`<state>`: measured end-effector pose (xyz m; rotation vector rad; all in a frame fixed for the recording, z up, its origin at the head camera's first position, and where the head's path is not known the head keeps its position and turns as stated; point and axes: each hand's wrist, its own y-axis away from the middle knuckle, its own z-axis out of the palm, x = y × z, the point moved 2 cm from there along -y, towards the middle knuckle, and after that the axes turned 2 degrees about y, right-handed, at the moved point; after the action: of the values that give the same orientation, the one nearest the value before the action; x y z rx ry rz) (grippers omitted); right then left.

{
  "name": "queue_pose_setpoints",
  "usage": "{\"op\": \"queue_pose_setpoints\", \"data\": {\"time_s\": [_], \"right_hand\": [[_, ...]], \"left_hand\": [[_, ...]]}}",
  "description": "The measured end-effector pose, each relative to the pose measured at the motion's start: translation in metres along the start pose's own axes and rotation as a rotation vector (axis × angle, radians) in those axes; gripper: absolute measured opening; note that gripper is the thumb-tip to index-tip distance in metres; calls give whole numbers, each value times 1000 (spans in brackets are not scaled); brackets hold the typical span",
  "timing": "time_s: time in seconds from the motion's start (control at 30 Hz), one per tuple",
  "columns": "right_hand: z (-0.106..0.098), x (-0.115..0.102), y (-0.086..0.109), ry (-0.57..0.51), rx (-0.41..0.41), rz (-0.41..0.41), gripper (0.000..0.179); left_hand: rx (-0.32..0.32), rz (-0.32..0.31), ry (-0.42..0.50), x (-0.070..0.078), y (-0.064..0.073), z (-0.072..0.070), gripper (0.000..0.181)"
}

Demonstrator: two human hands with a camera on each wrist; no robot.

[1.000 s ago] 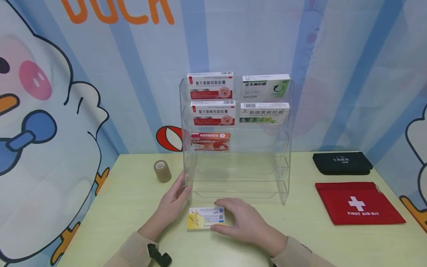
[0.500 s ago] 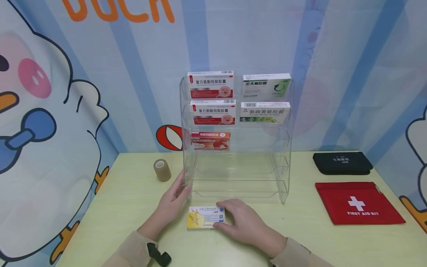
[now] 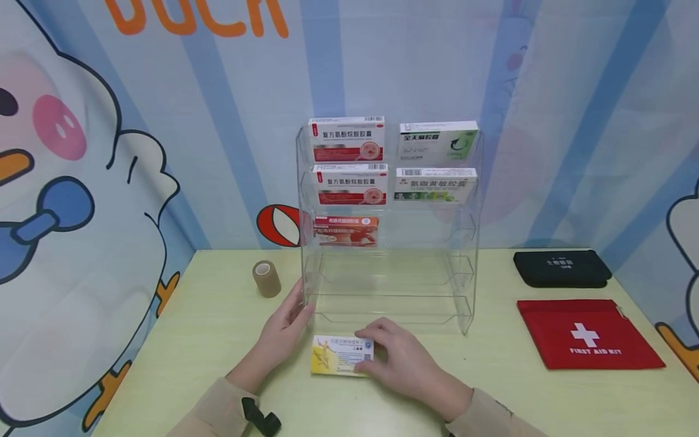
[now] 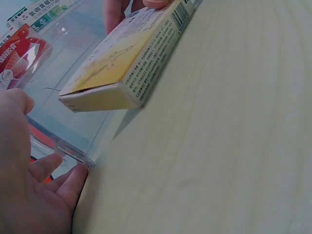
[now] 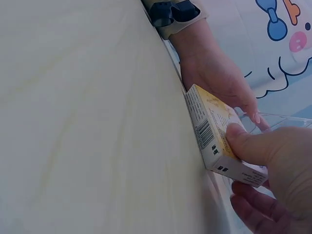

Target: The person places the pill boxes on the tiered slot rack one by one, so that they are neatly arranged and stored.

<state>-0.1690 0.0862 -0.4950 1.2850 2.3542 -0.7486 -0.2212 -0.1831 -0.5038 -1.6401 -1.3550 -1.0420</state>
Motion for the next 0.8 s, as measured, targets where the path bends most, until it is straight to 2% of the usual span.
{"op": "queue_pose_setpoints", "data": {"time_s": [0.2,0.33,0.53,0.8], "right_hand": [[-7,1,-3,-103,20,-20,32],[-13,2,-6,-131,18,-34,23],[-29,4,-8,-120,60,-91,19],[-65,4,-11,-100,161,-143,23]], "left_hand": [[-11,-11,0,-3,-1,-1,70],[-14,-7,0,-3,-1,-1,70],[-15,-5,3,-3,-2,-1,70],[-19,17,15,-4,-2,0,69]]}}
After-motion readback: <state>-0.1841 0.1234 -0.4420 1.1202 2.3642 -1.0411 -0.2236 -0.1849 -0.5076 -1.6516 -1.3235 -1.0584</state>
